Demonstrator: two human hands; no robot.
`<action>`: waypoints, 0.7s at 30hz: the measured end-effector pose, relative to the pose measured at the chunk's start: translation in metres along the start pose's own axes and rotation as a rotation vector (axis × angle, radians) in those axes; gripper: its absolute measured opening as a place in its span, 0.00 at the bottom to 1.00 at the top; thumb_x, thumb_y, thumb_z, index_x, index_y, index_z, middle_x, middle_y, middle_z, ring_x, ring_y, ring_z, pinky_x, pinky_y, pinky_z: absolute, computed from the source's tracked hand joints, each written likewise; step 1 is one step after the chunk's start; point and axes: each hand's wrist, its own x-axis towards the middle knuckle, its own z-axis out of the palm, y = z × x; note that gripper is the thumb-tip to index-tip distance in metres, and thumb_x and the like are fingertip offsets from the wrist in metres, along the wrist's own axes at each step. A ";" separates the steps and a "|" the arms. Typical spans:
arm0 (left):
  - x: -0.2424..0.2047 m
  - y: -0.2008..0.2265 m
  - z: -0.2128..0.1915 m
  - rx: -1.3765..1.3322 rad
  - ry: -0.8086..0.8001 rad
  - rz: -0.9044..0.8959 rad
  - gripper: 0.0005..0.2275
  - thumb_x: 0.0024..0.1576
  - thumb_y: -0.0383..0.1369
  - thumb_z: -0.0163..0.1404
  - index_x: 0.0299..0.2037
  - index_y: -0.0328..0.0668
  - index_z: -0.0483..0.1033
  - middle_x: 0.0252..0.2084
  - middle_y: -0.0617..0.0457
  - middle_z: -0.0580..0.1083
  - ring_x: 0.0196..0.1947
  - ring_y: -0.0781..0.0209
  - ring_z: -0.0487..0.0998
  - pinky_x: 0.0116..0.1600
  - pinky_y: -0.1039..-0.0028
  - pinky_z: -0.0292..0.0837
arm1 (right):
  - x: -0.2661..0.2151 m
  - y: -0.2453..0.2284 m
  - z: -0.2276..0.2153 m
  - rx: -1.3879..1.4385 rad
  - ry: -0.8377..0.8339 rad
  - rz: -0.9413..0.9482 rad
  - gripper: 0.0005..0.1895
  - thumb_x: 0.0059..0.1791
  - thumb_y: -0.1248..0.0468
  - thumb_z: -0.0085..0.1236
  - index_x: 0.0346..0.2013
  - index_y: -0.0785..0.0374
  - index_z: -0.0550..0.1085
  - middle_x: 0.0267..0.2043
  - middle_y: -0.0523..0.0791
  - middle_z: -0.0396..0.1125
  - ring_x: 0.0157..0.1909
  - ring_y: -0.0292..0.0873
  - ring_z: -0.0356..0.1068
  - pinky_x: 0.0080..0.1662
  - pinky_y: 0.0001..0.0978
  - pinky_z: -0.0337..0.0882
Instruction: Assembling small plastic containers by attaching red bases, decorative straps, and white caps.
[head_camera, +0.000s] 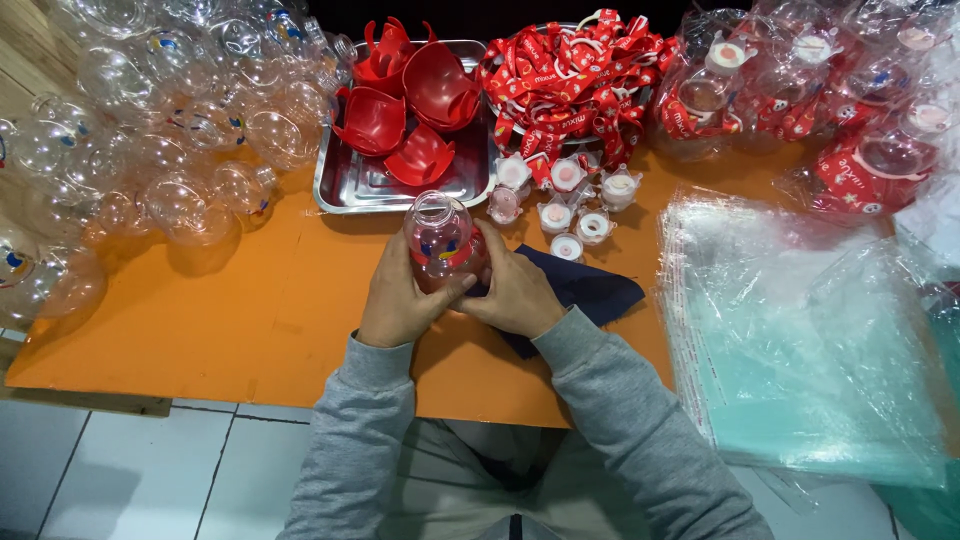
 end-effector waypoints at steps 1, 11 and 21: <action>0.000 -0.002 0.000 0.000 0.000 0.001 0.39 0.45 0.51 0.68 0.60 0.34 0.65 0.49 0.33 0.71 0.54 0.30 0.74 0.61 0.45 0.67 | 0.000 0.000 -0.001 0.000 0.001 0.000 0.56 0.35 0.44 0.65 0.74 0.54 0.52 0.32 0.49 0.73 0.47 0.60 0.76 0.47 0.55 0.72; 0.002 0.000 -0.001 0.013 -0.011 0.019 0.41 0.46 0.49 0.68 0.63 0.34 0.63 0.50 0.32 0.70 0.55 0.28 0.73 0.61 0.44 0.66 | -0.005 -0.012 -0.004 0.054 0.003 0.006 0.55 0.36 0.46 0.66 0.73 0.54 0.54 0.39 0.53 0.75 0.49 0.59 0.77 0.49 0.53 0.73; -0.001 -0.014 -0.001 0.076 0.164 0.137 0.41 0.37 0.50 0.73 0.58 0.37 0.70 0.48 0.40 0.68 0.52 0.38 0.73 0.60 0.55 0.68 | 0.000 0.021 0.010 0.046 0.109 -0.173 0.44 0.32 0.56 0.68 0.62 0.59 0.67 0.23 0.42 0.66 0.32 0.50 0.74 0.37 0.42 0.74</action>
